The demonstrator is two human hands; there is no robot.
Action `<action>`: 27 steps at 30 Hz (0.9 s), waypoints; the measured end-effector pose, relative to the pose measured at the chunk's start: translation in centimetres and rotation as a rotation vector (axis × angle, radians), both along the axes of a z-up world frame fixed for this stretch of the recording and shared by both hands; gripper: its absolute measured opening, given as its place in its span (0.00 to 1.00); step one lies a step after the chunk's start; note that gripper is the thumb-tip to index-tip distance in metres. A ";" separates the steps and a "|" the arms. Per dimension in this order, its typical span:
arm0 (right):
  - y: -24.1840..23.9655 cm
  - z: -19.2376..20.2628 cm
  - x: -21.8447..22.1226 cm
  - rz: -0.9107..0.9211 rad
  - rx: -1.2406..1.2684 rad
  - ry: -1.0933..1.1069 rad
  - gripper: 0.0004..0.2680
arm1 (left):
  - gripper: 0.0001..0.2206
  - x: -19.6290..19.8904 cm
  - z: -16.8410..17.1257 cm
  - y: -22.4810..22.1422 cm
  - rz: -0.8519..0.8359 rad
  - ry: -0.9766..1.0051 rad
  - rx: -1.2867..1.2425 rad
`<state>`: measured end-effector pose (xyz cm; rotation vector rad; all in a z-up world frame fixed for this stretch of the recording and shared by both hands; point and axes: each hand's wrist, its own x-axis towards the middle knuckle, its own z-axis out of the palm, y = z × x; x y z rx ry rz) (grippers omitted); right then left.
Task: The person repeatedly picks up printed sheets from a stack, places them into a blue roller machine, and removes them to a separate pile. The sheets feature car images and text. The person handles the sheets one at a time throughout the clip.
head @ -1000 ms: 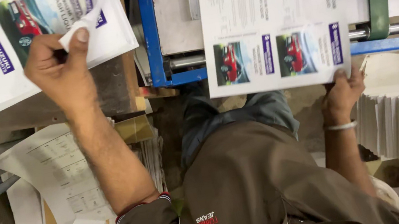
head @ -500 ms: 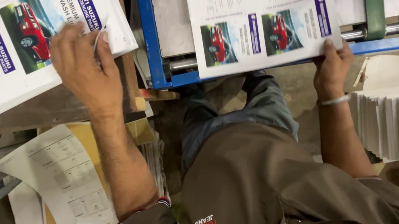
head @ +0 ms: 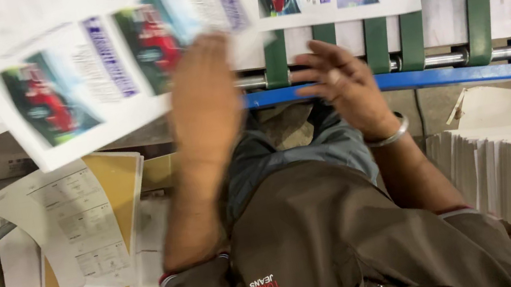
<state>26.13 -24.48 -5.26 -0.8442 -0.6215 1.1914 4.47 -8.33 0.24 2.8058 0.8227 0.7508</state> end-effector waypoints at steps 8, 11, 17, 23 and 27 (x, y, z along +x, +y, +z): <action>2.7 -2.2 -0.1 -0.397 -0.108 0.158 0.12 | 0.30 2.3 4.7 -5.8 -0.218 0.211 -0.146; 0.2 -6.8 5.2 -0.583 -0.161 0.117 0.11 | 0.25 -1.3 5.6 -2.4 -0.058 0.245 -0.021; -5.6 -12.2 13.0 -0.860 -0.148 -0.273 0.10 | 0.09 -5.4 4.4 5.8 0.095 0.124 0.142; -8.9 -11.2 11.7 -0.970 -0.186 -0.272 0.11 | 0.12 -7.4 1.3 8.6 0.146 -0.392 -0.292; -11.5 -11.6 8.5 -1.068 -0.330 -0.457 0.11 | 0.15 -8.1 -1.5 9.7 0.045 -0.814 -0.636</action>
